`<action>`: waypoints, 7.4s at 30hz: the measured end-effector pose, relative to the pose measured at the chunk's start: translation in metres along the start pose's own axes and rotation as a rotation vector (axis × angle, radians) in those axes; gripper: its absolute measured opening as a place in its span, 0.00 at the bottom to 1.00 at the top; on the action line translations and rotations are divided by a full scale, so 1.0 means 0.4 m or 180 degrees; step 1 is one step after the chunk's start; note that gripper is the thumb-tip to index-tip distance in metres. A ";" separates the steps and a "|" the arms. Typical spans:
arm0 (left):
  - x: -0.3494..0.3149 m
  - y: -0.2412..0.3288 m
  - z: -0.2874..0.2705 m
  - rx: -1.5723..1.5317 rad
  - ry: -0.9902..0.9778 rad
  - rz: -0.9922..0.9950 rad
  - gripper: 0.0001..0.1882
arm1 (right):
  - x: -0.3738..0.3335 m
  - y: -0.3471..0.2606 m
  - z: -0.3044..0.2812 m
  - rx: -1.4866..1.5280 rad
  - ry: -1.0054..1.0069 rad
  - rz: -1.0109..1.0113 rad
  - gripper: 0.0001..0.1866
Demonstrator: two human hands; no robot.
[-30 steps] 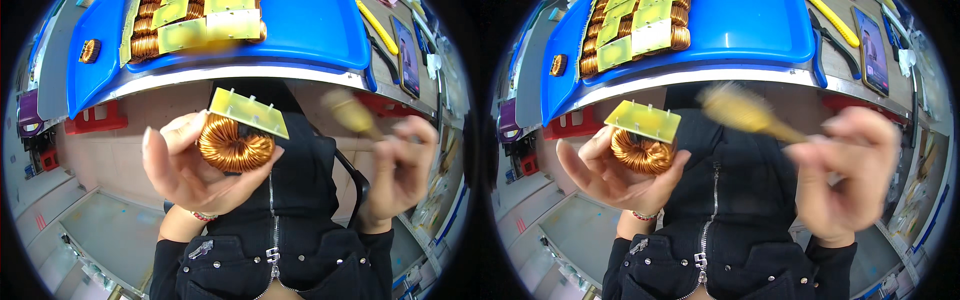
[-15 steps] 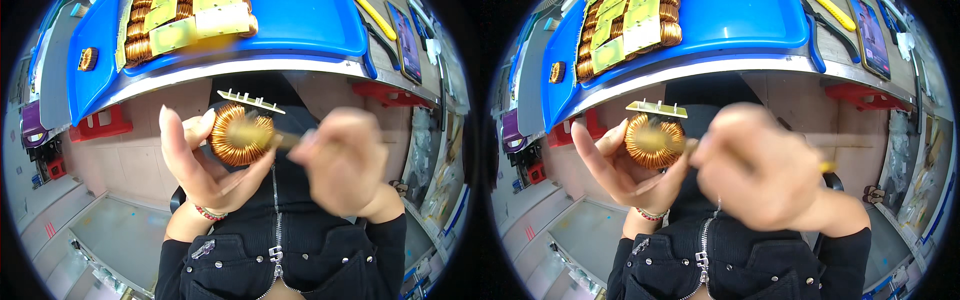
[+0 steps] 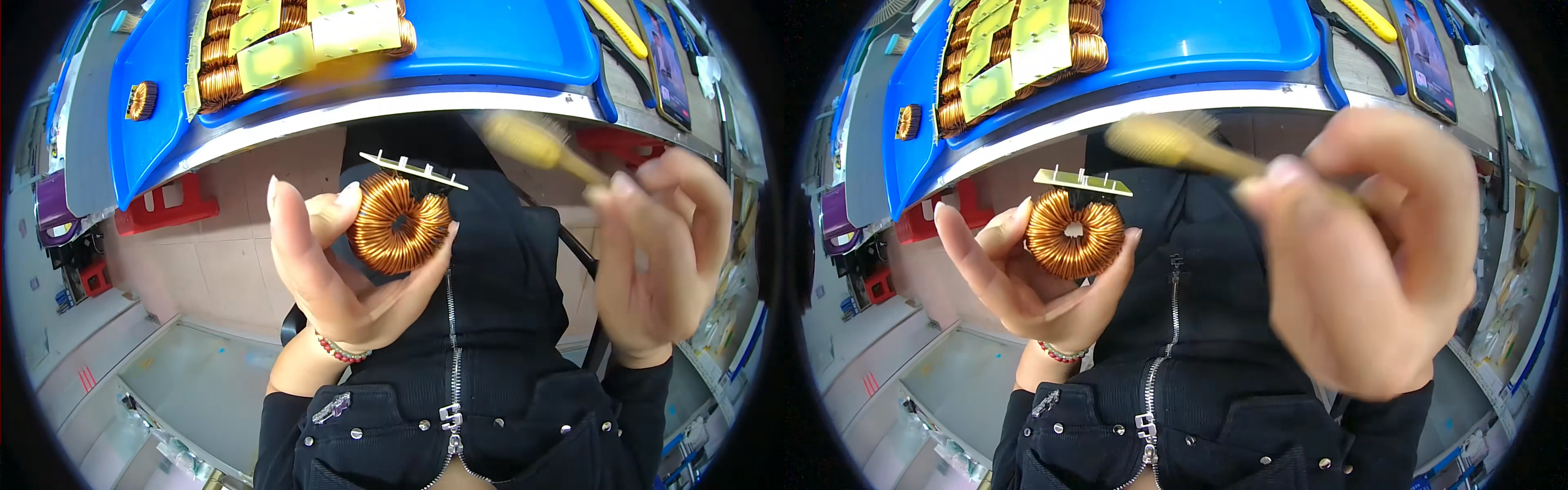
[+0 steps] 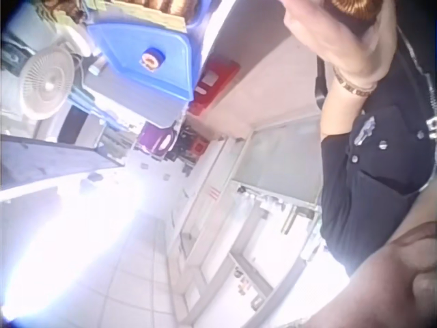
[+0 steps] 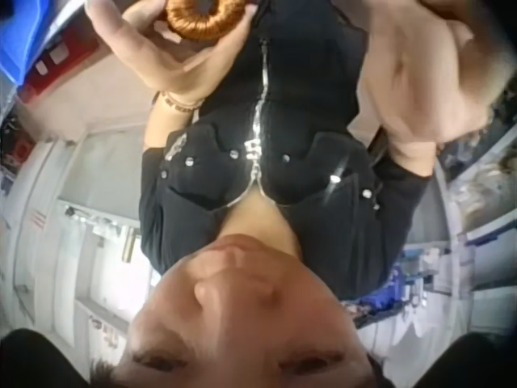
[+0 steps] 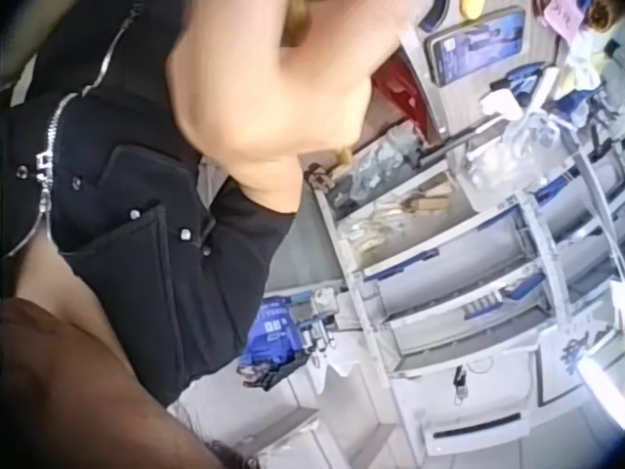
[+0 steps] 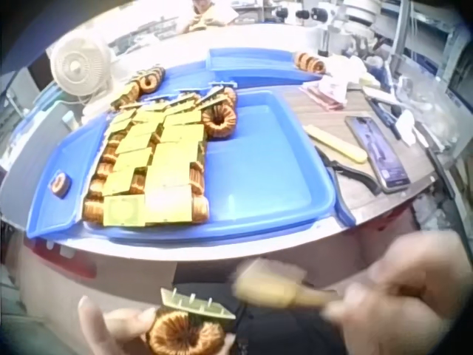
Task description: The person repeatedly picks up small copper-wound toroidal inductors from a blue tray and brushes them with a small brush. They handle each component one at a time, rotating it to clean different sides, and then place it back on the tray. The process is repetitive and focused on the surface of the components.
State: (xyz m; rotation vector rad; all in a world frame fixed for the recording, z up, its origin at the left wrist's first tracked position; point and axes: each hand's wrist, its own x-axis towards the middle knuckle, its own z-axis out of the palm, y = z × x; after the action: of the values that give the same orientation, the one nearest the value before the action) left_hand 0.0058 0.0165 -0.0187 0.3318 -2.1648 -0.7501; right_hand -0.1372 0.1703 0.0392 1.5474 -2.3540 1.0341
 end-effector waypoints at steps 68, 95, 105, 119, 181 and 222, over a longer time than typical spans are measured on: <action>0.063 0.064 0.020 -0.3164 -0.0179 -0.2726 0.46 | -0.053 0.017 0.079 0.0452 0.0736 -0.0275 0.13; 0.079 -0.039 -0.025 0.1060 -0.0872 0.2654 0.17 | -0.074 0.012 -0.039 -0.0354 -0.1118 0.0327 0.07; 0.145 -0.013 0.040 -0.0351 0.0080 0.1911 0.13 | 0.086 0.050 0.051 0.3933 -0.1114 0.1567 0.34; 0.318 -0.286 -0.250 0.1761 0.0578 -0.0395 0.37 | 0.427 0.252 0.134 0.0297 -0.0300 0.0229 0.17; -0.006 0.023 0.005 -0.5556 -0.0723 -0.3193 0.46 | -0.041 -0.019 0.182 0.3385 0.0099 0.0373 0.32; -0.010 0.017 -0.001 -0.5862 -0.0770 -0.2799 0.36 | -0.007 0.042 0.075 -0.0654 0.0238 -0.0352 0.07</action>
State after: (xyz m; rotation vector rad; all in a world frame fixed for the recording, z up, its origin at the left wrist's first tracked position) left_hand 0.0088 0.0236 -0.0166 0.1278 -0.6087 -2.8474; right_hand -0.1430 0.1583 0.0074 1.5158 -2.2179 0.7849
